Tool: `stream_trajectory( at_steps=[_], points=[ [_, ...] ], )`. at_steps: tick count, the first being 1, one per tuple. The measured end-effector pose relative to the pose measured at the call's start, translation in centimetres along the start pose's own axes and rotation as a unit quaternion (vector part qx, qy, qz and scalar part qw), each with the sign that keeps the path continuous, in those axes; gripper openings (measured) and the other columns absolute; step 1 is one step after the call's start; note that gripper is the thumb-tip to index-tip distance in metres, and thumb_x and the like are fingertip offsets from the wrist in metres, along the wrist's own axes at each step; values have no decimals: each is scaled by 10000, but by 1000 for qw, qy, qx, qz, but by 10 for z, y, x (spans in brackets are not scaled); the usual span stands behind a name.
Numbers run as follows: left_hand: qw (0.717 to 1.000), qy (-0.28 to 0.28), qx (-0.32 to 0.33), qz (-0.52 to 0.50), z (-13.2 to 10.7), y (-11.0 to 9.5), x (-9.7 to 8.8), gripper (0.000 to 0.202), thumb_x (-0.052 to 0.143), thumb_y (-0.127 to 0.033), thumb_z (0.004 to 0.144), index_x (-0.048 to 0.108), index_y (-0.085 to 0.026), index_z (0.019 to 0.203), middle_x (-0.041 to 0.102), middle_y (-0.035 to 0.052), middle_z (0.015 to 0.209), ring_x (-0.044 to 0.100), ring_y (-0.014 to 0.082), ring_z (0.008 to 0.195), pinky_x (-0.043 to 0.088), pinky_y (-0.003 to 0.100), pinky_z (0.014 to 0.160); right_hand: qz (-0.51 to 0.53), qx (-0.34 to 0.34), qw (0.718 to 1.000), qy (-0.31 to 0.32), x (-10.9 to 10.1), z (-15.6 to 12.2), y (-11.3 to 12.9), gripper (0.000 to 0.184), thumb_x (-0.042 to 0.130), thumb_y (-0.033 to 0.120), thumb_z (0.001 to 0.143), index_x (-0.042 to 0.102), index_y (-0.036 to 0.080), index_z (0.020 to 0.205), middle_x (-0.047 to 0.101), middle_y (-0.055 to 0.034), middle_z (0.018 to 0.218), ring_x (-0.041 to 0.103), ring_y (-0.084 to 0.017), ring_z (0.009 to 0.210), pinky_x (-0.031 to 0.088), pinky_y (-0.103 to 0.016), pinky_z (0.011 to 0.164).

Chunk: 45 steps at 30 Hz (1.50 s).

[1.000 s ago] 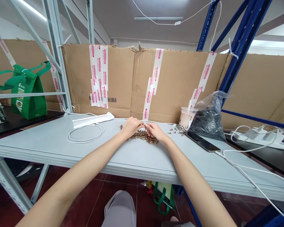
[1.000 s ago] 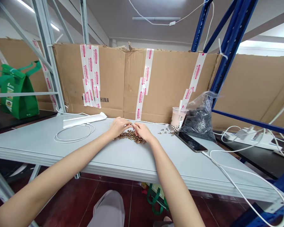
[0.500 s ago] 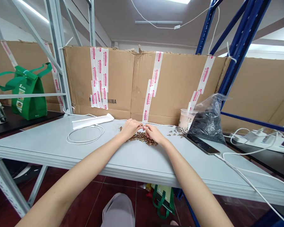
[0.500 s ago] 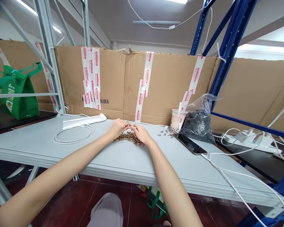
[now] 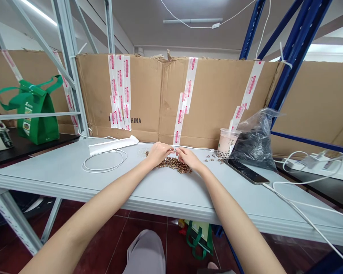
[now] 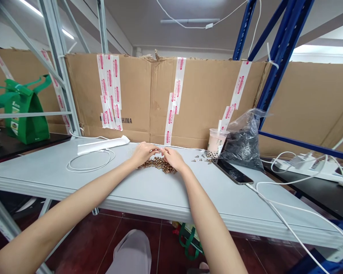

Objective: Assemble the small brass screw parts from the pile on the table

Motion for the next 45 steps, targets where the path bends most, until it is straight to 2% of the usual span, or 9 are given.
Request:
stream_trajectory(
  at_steps=[6,11,18,24,27,31,33,39,45],
  points=[
    [1000,0,25,11,-1,-2,3,198,484,-315,814,638,-192,830,661,14,764,584,140,720,321,254,633,8,-27,999,20,4,4,0,433,298,526,798,408,165,585,375,34,500,330,-87,477,250,-213,490],
    [1000,5,26,11,-1,-3,7,195,492,-322,808,639,-196,835,657,19,743,583,142,713,330,254,640,61,3,998,29,6,4,-5,468,269,564,793,357,171,556,322,38,476,279,-76,445,231,-220,466],
    [1000,20,14,-4,0,-2,2,214,461,-311,827,637,-189,842,661,28,800,586,140,746,343,253,656,141,-13,988,54,9,1,4,378,447,537,731,404,171,648,277,61,493,249,-63,445,190,-206,444],
    [999,28,30,-2,0,-4,6,227,475,-339,814,640,-185,839,659,35,772,586,154,750,348,257,674,63,2,997,50,9,-3,2,513,233,558,811,348,167,501,307,31,464,267,-78,447,216,-231,475],
    [999,28,20,-3,0,-4,5,221,481,-341,811,640,-191,839,661,30,771,587,149,744,344,252,669,10,10,1000,13,1,-2,0,499,242,553,811,446,160,582,409,11,509,347,-99,493,253,-230,504],
    [1000,21,5,-4,0,-1,1,220,477,-341,814,635,-189,833,661,21,763,589,137,721,336,245,645,43,-23,999,14,-1,0,5,366,406,517,764,489,160,741,436,22,589,380,-99,545,284,-214,526],
    [1000,22,9,-6,0,-1,1,222,476,-343,815,635,-190,830,661,19,768,588,137,725,338,244,644,48,-37,998,24,1,1,7,357,430,505,754,480,156,698,418,26,583,370,-94,544,282,-212,530],
    [999,35,33,-26,-1,-5,5,237,464,-346,821,645,-195,839,661,29,770,588,141,741,356,240,673,13,-17,1000,10,1,1,2,486,250,535,813,389,164,531,368,20,503,341,-100,508,266,-232,532],
    [999,37,21,-21,-1,0,7,222,472,-328,818,645,-195,861,660,31,764,587,138,721,355,229,637,41,-20,999,15,-3,-1,4,307,423,480,765,464,176,761,440,31,610,369,-99,566,291,-218,555]
  ],
)
Point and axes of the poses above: each hand's wrist, its own z-axis towards the middle knuckle, its own x-axis out of the palm, y = z × x, the point moved 6 cm from there along z, towards the middle knuckle
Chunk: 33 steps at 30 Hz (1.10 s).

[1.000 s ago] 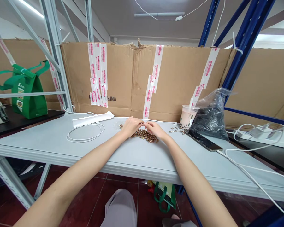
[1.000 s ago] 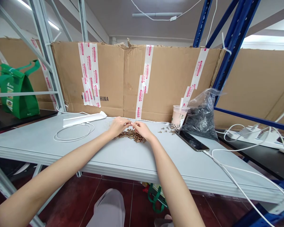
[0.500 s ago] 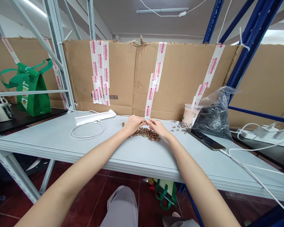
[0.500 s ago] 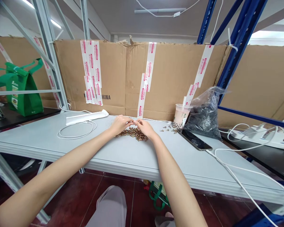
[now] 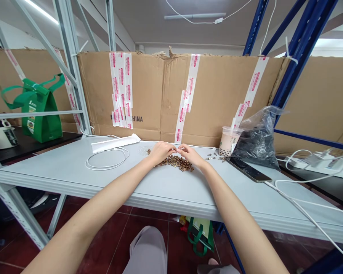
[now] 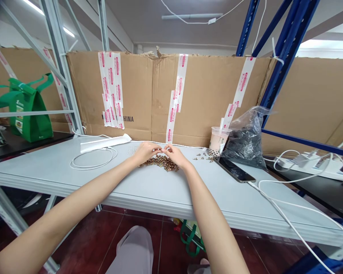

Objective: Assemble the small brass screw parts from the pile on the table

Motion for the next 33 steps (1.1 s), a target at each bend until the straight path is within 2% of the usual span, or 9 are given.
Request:
stream_trajectory(
  at_steps=[4,6,10,15,17,22,29,33],
  points=[
    [1000,22,4,15,0,0,2,238,470,-338,816,653,-187,810,654,34,708,579,135,656,348,228,607,2,-23,1000,9,4,2,-3,289,442,451,756,466,165,724,427,29,628,363,-98,590,289,-217,564],
    [1000,20,4,16,0,-1,2,233,471,-339,815,654,-195,822,658,35,730,581,137,670,352,227,615,-9,-24,1000,7,5,3,-4,328,401,461,776,454,159,656,410,25,607,355,-99,582,278,-222,559],
    [1000,11,7,5,0,-3,1,221,473,-333,816,647,-216,884,666,30,802,589,139,727,364,225,644,21,0,999,41,10,1,-3,421,322,509,796,383,164,563,330,37,523,297,-85,507,253,-227,522],
    [1000,14,-3,19,-1,1,2,223,474,-327,815,650,-198,861,663,33,768,587,140,705,366,230,636,24,4,999,33,10,0,-2,391,405,531,750,455,154,659,378,32,571,335,-88,544,264,-220,521],
    [1000,14,2,19,0,0,1,232,470,-336,816,649,-196,859,662,36,764,588,143,704,366,233,634,23,3,999,31,10,1,-3,398,416,537,741,435,157,627,368,32,567,324,-85,537,251,-216,507],
    [1000,8,16,21,1,-5,0,256,458,-354,820,653,-189,836,659,44,744,587,146,698,367,237,643,91,33,994,46,10,0,-4,458,319,568,774,356,168,555,271,53,495,220,-64,452,183,-220,460],
    [1000,7,6,22,-1,2,2,245,467,-360,814,646,-196,842,661,33,749,588,144,699,360,232,631,70,24,997,39,9,0,-7,374,469,530,716,462,156,716,345,58,526,290,-68,477,228,-211,480],
    [1000,0,7,25,0,1,0,249,463,-361,816,641,-189,842,661,35,752,586,146,696,360,236,637,79,10,996,37,10,2,-8,343,429,511,750,442,169,733,304,68,506,273,-69,458,215,-210,462]
  ],
)
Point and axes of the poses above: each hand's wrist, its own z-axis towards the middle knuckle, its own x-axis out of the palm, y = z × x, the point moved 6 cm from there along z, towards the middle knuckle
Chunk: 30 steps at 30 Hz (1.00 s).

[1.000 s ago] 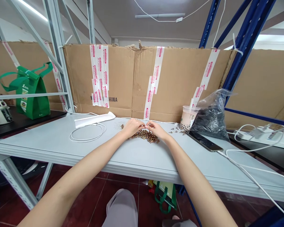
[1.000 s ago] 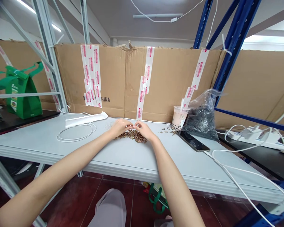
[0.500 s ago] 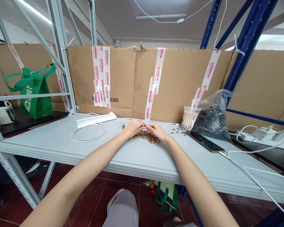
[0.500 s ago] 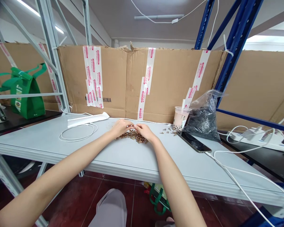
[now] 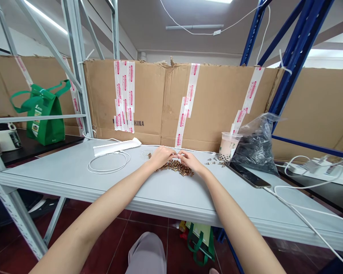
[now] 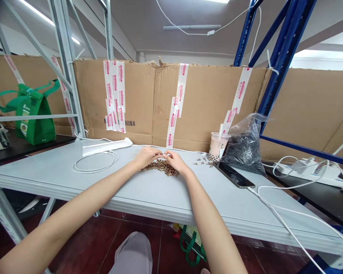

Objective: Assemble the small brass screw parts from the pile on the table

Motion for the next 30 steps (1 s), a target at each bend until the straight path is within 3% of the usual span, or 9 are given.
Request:
stream_trajectory(
  at_steps=[8,13,19,25,30],
  points=[
    [1000,-10,12,16,0,-6,-2,266,439,-362,830,629,-177,856,655,36,757,586,149,725,358,250,664,35,-5,999,26,4,0,6,397,350,535,786,351,174,619,253,63,521,207,-56,448,179,-209,439],
    [1000,-12,8,28,1,-7,-4,271,427,-355,838,622,-171,800,648,30,720,576,145,678,338,251,630,5,-12,1000,-4,-1,2,5,379,405,535,763,402,170,665,313,51,538,273,-67,473,211,-209,459],
    [999,-31,7,30,1,-13,-5,284,438,-379,828,617,-162,786,652,30,728,575,145,676,322,260,622,-30,-21,999,-14,-6,2,7,458,342,541,788,338,167,524,297,33,509,265,-76,484,209,-226,471],
    [999,-35,3,17,1,-11,-8,243,438,-347,836,617,-185,815,658,13,760,578,134,689,315,251,623,-25,-27,999,-21,-8,0,15,370,437,516,757,436,164,644,343,39,545,286,-78,502,233,-215,482],
    [999,-36,12,17,-1,-9,-5,262,419,-352,845,619,-185,828,660,13,764,580,135,693,320,251,629,-23,-28,999,-14,-3,1,10,418,385,541,772,390,166,588,319,37,534,272,-75,486,215,-217,470]
  ],
)
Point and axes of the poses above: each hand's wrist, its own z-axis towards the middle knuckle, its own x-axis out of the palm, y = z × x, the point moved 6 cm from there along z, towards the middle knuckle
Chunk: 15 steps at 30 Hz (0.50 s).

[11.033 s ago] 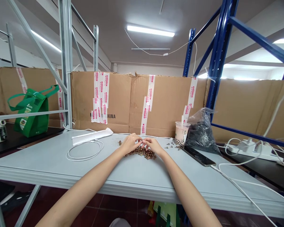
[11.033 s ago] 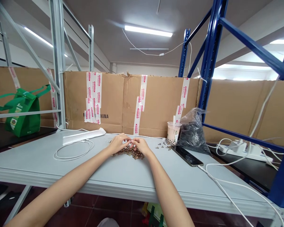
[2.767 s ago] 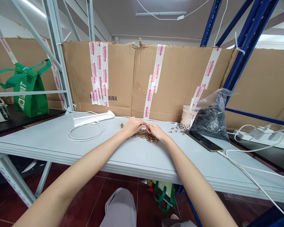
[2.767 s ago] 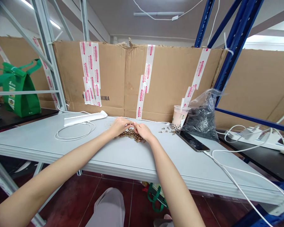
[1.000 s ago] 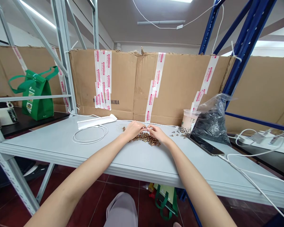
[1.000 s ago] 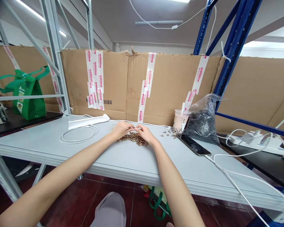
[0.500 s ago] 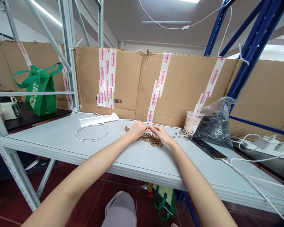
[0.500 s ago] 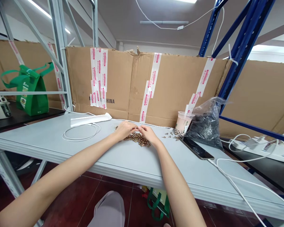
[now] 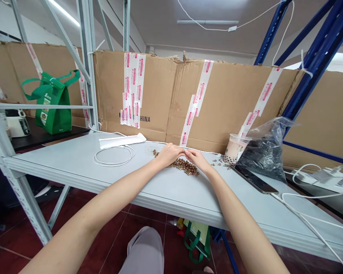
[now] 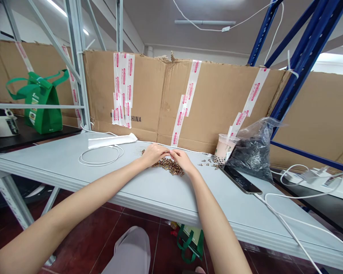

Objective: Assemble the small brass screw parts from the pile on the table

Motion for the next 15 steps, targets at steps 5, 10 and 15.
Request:
stream_trajectory(
  at_steps=[5,10,15],
  points=[
    [1000,-23,-3,-4,0,-2,-2,266,428,-356,839,634,-188,817,665,18,750,583,134,683,324,250,627,0,17,1000,-10,-1,-2,1,447,321,551,793,337,173,555,286,37,508,245,-78,472,205,-227,463],
    [999,-33,-11,-10,0,-1,-7,246,428,-343,842,633,-207,832,667,7,763,584,129,683,328,248,637,-6,-5,1000,-3,-4,-5,13,393,386,533,778,406,169,629,340,34,545,287,-81,496,230,-220,479],
    [999,-36,19,-21,-2,-2,-5,289,394,-353,856,634,-205,792,662,-2,735,584,119,673,326,240,626,-16,-6,1000,6,0,-2,7,466,347,559,781,375,163,536,320,34,494,285,-79,478,232,-230,484]
  ],
)
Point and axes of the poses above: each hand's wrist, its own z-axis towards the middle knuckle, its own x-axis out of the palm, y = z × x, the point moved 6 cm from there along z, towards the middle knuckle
